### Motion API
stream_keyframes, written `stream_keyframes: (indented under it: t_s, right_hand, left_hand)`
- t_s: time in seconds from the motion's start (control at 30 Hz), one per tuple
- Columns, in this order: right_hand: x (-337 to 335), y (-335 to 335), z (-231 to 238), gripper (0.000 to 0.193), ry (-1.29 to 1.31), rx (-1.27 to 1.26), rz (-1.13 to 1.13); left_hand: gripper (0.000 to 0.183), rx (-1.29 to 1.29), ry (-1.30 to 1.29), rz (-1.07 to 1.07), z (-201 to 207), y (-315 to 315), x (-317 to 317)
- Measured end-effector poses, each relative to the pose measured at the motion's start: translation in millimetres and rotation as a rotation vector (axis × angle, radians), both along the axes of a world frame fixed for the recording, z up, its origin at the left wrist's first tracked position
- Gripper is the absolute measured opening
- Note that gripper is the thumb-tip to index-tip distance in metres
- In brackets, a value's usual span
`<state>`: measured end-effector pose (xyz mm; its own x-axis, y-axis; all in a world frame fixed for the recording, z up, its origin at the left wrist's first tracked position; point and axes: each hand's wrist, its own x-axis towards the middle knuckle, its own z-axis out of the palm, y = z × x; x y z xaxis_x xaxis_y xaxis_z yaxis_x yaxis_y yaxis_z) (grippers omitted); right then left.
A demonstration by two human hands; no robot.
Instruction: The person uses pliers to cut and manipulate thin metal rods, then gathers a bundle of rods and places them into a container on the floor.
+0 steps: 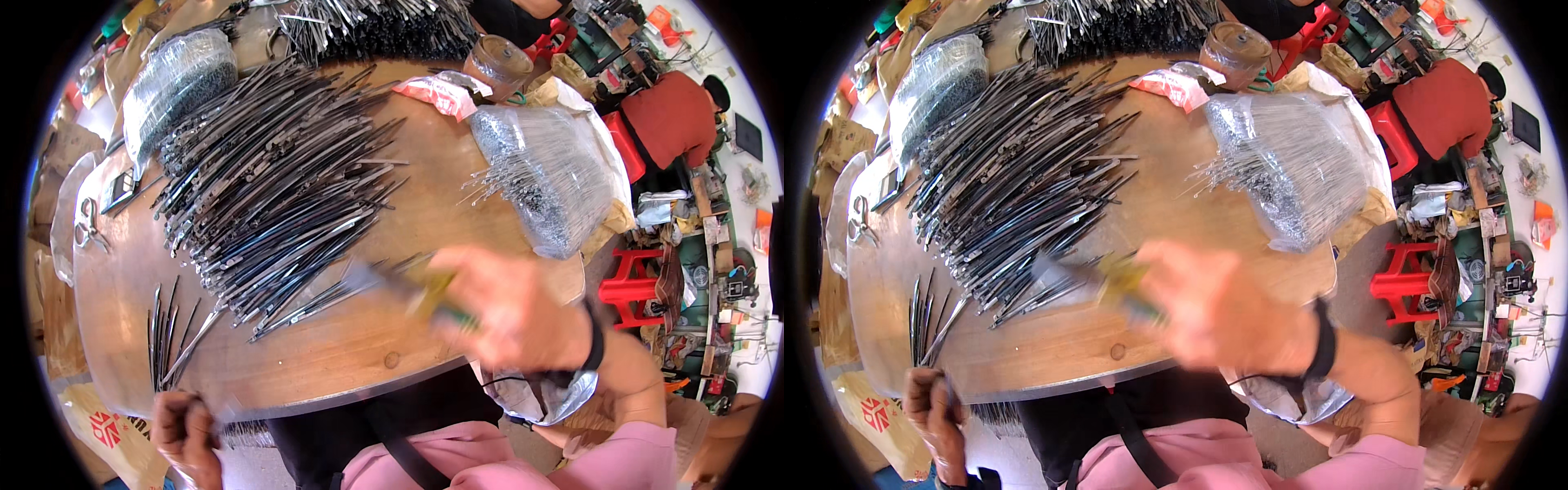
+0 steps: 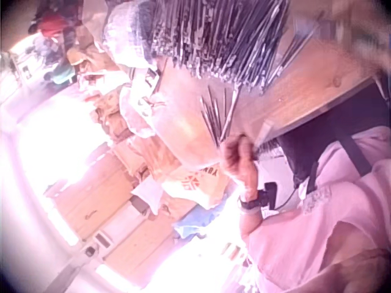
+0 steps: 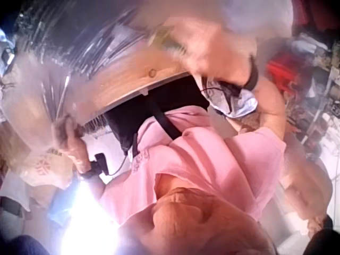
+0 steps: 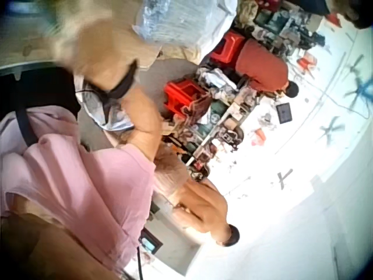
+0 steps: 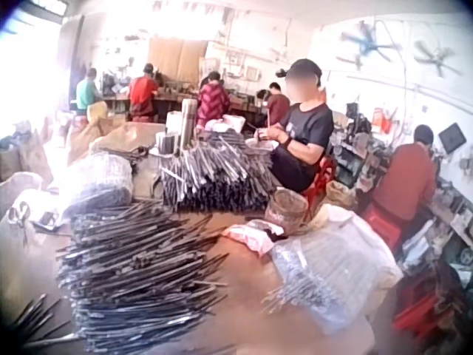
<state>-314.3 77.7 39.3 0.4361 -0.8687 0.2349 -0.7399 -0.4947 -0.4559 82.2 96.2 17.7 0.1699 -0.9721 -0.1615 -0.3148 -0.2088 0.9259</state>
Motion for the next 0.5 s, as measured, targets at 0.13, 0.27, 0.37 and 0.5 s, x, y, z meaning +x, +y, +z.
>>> stream_keyframes:
  t_s: [0.13,0.27,0.37,0.5]
  right_hand:
    - [-44.0,-61.8,-2.0,0.022,0.427,-0.406,-0.024]
    - [-38.2,-46.1,2.2,0.017,0.507,-0.415,-0.059]
    - [-21.0,-47.2,5.3,0.017,0.514,-0.41,-0.114]
    - [-47.6,-57.7,-6.6,0.016,0.611,-0.368,-0.071]
  left_hand:
    - [0.022,-0.445,-0.795,-0.144,-27.3,-29.0,49.7]
    - [0.037,-0.39,-0.668,-0.279,-5.9,-37.6,-12.4]
    - [0.028,-0.539,-0.531,-0.613,0.0,-40.5,-64.3]
    - [0.035,-0.537,-0.708,-0.734,-18.2,-64.6,-100.6]
